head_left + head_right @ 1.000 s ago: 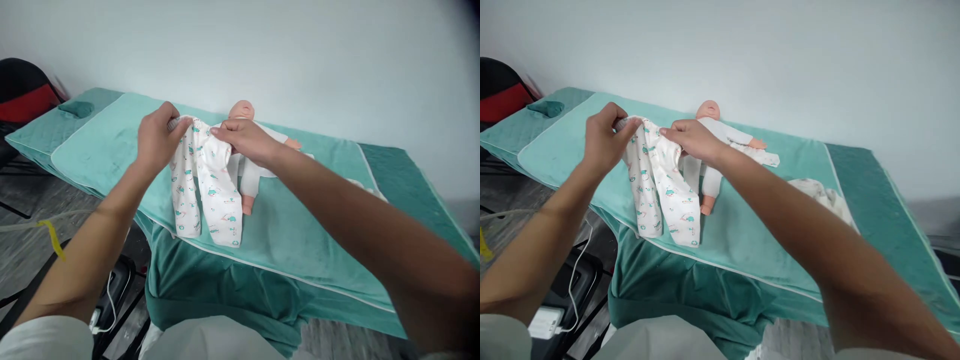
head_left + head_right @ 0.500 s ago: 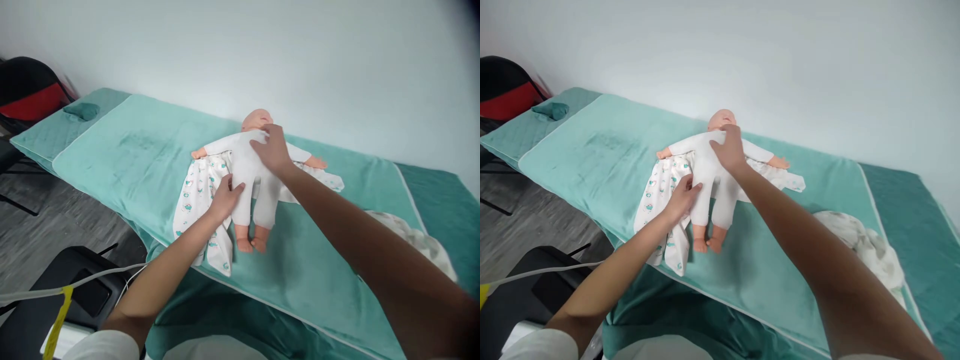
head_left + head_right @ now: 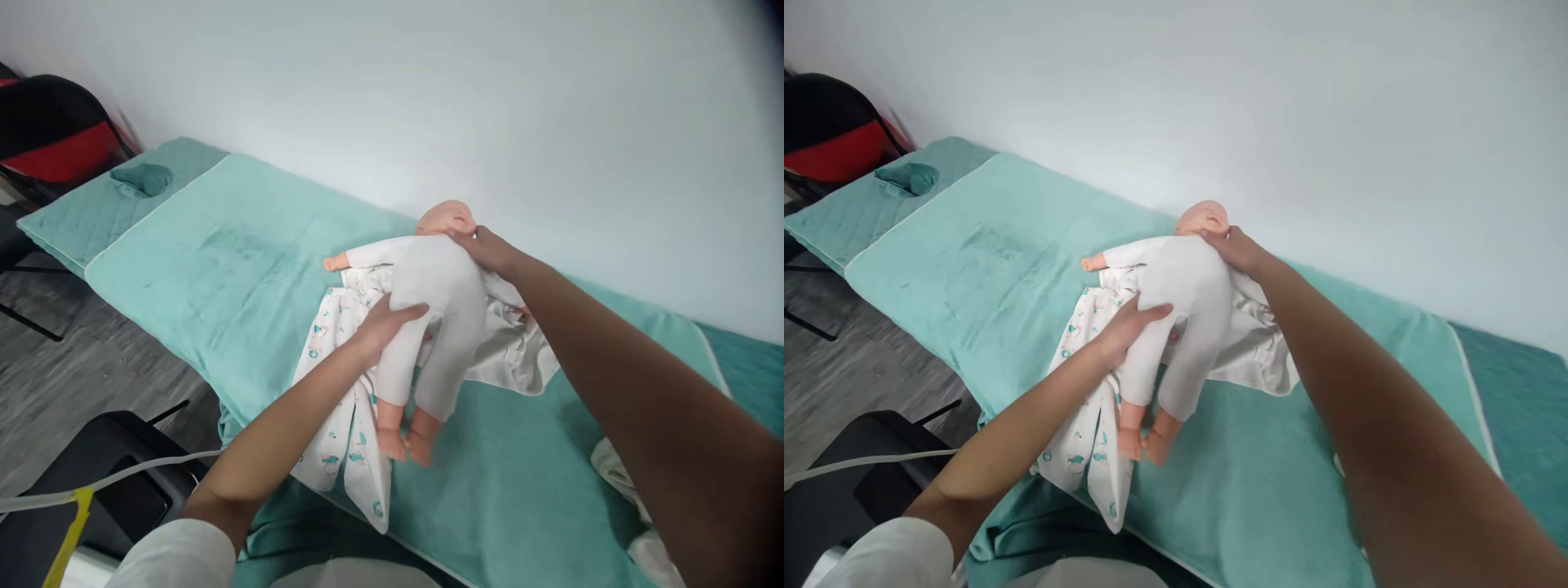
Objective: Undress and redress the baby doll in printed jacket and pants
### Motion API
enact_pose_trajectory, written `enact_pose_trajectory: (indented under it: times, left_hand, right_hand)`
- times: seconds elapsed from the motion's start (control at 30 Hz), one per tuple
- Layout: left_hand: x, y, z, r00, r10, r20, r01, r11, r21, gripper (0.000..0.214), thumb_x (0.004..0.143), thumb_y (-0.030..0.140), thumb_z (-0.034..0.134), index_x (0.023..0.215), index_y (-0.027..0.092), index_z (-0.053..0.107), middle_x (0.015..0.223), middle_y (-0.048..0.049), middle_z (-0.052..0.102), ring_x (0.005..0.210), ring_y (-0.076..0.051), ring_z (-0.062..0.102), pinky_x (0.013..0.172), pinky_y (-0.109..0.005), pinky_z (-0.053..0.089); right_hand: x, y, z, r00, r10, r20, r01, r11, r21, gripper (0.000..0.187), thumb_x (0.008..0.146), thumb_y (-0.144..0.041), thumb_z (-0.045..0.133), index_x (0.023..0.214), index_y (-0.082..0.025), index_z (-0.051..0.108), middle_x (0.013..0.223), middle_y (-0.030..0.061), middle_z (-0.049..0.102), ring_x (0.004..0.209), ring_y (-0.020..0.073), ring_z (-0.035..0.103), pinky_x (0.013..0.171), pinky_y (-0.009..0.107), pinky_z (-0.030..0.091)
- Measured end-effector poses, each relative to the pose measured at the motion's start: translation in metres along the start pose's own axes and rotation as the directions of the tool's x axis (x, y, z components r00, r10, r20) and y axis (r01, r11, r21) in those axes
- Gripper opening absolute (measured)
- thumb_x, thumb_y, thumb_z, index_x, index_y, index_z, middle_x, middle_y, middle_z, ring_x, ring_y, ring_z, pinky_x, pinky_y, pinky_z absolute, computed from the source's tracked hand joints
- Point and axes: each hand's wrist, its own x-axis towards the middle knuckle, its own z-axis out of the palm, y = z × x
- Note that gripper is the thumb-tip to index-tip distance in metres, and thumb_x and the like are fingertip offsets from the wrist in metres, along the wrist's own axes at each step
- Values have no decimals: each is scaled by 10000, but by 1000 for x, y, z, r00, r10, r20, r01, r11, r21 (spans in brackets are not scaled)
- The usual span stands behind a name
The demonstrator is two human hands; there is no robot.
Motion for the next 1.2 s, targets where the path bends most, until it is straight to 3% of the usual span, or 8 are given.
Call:
enact_pose_trajectory:
  times: [0.3,0.6,0.67,0.73,0.83,0.93,1.07,1.2]
  left_hand:
    - [4,101,-126,995,49,-92,-25,970,241,495,844,454,747,1230,159,651,1006,-130,778,914,-274,723,867,-503,594]
    - [9,143,-218,948,206,-243,-99,916,390,518,907,430,725,1329,151,615,1139,-121,751,978,-249,724,923,-487,600]
    - [2,139,-213,848,359,-390,-98,829,551,531,880,392,740,1347,181,602,1229,-127,720,1070,-275,704,967,-488,579]
    - [-17,123,-196,656,626,-421,-82,613,785,435,894,298,692,1310,198,615,1281,-127,685,1185,-291,652,1041,-493,533]
    - [-64,73,-152,435,894,-105,-150,187,971,306,971,225,527,1262,231,622,1294,-113,658,1290,-272,574,1099,-460,481]
    - [-104,10,-110,544,834,90,-257,64,964,232,1006,245,484,1171,230,647,1138,-84,703,1118,-234,646,1035,-410,509]
    - [-109,-45,-87,701,695,-156,28,192,981,499,924,354,652,1370,148,567,1339,-200,636,1269,-359,579,1096,-540,451]
    - [-86,-47,-86,755,552,-355,190,334,923,576,852,336,707,1366,105,588,1253,-205,670,1192,-367,607,1025,-510,467]
  right_hand:
    - [47,-99,75,995,-75,68,64,986,152,853,853,-711,662,1480,-172,452,1505,203,577,1348,378,593,1160,539,485]
    - [63,-156,126,934,-327,144,269,909,319,813,932,-561,660,1551,-181,294,1430,155,617,1324,299,594,1166,502,451]
    - [55,-145,118,941,-318,113,282,925,256,724,967,-518,610,1531,-151,342,1433,159,618,1308,278,599,1162,461,442]
    - [46,-119,106,971,-240,22,235,964,126,613,996,-472,537,1483,-119,420,1420,175,622,1279,271,608,1149,439,438]
    - [27,-54,82,987,-97,-132,86,992,-89,487,980,-475,496,1304,-120,578,1284,190,673,1185,299,635,1091,453,467]
    - [-1,15,57,996,-38,-78,14,957,-290,414,936,-525,538,1066,-150,655,1099,197,709,1065,326,651,995,483,503]
    - [-51,59,33,1000,-26,-14,16,886,-463,467,931,-605,525,1070,-179,656,1136,216,715,1032,362,661,931,524,519]
    - [-101,43,30,992,-34,120,94,832,-547,386,952,-497,511,1122,-181,654,1176,224,721,1062,394,666,922,534,522]
